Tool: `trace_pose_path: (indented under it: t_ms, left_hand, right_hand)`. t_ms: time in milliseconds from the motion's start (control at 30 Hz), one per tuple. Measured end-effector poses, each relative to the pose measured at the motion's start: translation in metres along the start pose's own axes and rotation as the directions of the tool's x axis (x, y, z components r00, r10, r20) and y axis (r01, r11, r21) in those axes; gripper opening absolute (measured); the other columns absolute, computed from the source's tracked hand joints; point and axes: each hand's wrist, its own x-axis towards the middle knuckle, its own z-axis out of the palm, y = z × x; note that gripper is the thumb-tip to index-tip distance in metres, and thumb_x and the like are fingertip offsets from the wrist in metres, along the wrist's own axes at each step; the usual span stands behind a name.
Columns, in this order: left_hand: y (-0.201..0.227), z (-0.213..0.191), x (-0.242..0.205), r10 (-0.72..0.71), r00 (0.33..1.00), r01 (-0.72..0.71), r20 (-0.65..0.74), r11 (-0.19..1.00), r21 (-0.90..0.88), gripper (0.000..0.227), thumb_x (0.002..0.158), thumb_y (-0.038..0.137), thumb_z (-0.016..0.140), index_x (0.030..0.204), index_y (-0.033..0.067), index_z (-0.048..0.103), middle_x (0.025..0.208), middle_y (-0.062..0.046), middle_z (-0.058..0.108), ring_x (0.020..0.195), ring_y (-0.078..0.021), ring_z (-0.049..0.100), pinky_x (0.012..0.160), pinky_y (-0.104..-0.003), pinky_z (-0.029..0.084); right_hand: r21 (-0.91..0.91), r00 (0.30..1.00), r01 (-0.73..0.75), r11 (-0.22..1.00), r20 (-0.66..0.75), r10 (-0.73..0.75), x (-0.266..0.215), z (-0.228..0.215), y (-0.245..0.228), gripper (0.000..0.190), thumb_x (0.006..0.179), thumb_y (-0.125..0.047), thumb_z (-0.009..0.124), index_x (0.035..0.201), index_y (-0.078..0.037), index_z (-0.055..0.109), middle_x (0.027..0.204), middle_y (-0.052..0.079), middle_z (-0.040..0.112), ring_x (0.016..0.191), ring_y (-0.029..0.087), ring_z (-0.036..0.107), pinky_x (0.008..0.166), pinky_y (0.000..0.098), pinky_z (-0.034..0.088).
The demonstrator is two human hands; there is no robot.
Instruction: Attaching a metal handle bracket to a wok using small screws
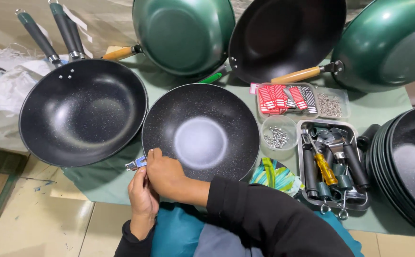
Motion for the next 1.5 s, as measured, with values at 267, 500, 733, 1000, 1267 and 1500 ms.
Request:
trace_pose_path:
  t_ms: [267, 500, 733, 1000, 1267, 1500]
  left_hand:
    - [-0.003, 0.001, 0.004, -0.035, 0.999, 0.038, -0.036, 0.995, 0.092, 0.023, 0.102, 0.015, 0.056, 0.117, 0.0000, 0.066, 0.114, -0.012, 0.072, 0.102, -0.0137, 0.067, 0.089, -0.023, 0.052]
    - [0.011, 0.027, -0.006, -0.005, 0.999, 0.014, -0.045, 0.976, 0.217, 0.039, 0.093, 0.005, 0.063, 0.131, -0.0051, 0.060, 0.125, -0.015, 0.067, 0.109, -0.0178, 0.063, 0.101, -0.029, 0.051]
    - [-0.003, 0.006, 0.007, 0.013, 0.995, 0.014, -0.096, 0.962, 0.272, 0.035, 0.095, 0.006, 0.063, 0.129, -0.0014, 0.062, 0.114, -0.011, 0.070, 0.098, -0.0150, 0.064, 0.092, -0.027, 0.054]
    - [-0.013, -0.015, 0.020, 0.057, 0.986, -0.008, -0.156, 0.955, 0.297, 0.026, 0.093, 0.005, 0.063, 0.119, 0.0067, 0.063, 0.112, -0.007, 0.070, 0.098, -0.0140, 0.065, 0.089, -0.024, 0.054]
    - [-0.010, -0.014, 0.020, 0.040, 0.973, 0.042, -0.226, 0.937, 0.346, 0.025, 0.092, 0.010, 0.065, 0.117, 0.0136, 0.065, 0.104, -0.002, 0.071, 0.089, -0.0106, 0.067, 0.080, -0.022, 0.056]
    - [-0.008, -0.012, 0.016, 0.044, 0.968, 0.051, -0.246, 0.928, 0.368, 0.024, 0.091, 0.009, 0.064, 0.115, 0.0116, 0.066, 0.102, -0.003, 0.071, 0.087, -0.0108, 0.066, 0.077, -0.022, 0.056]
  right_hand:
    - [0.112, 0.985, 0.019, 0.993, 0.170, -0.038, -0.008, -0.013, 0.012, 0.051, 0.087, -0.017, 0.055, 0.132, 0.006, 0.047, 0.112, 0.021, 0.055, 0.076, 0.043, 0.068, 0.054, 0.0564, 0.053]
    - [0.076, 0.952, 0.048, 0.996, 0.298, -0.069, -0.015, -0.093, 0.068, 0.046, 0.091, -0.044, 0.065, 0.109, -0.001, 0.065, 0.108, 0.025, 0.062, 0.087, 0.049, 0.067, 0.065, 0.0613, 0.053]
    - [0.165, 0.986, 0.163, 0.973, -0.014, -0.163, -0.025, -0.170, 0.234, 0.021, 0.075, -0.014, 0.061, 0.090, -0.009, 0.075, 0.091, 0.011, 0.074, 0.089, 0.033, 0.067, 0.081, 0.0439, 0.050]
    - [0.066, 0.955, -0.250, 0.966, 0.182, 0.234, -0.074, -0.177, 0.347, 0.009, 0.084, -0.012, 0.070, 0.092, -0.015, 0.074, 0.096, 0.002, 0.079, 0.093, 0.026, 0.071, 0.081, 0.0389, 0.050]
    - [-0.128, 0.935, -0.244, 0.961, 0.232, 0.268, -0.077, -0.113, 0.370, 0.013, 0.082, -0.018, 0.062, 0.090, -0.013, 0.070, 0.095, 0.011, 0.071, 0.089, 0.037, 0.066, 0.067, 0.0520, 0.052]
    - [-0.284, 0.928, -0.253, 0.925, 0.199, 0.315, -0.076, -0.102, 0.358, 0.015, 0.083, -0.018, 0.064, 0.089, -0.011, 0.076, 0.091, 0.012, 0.065, 0.088, 0.041, 0.067, 0.065, 0.0543, 0.053]
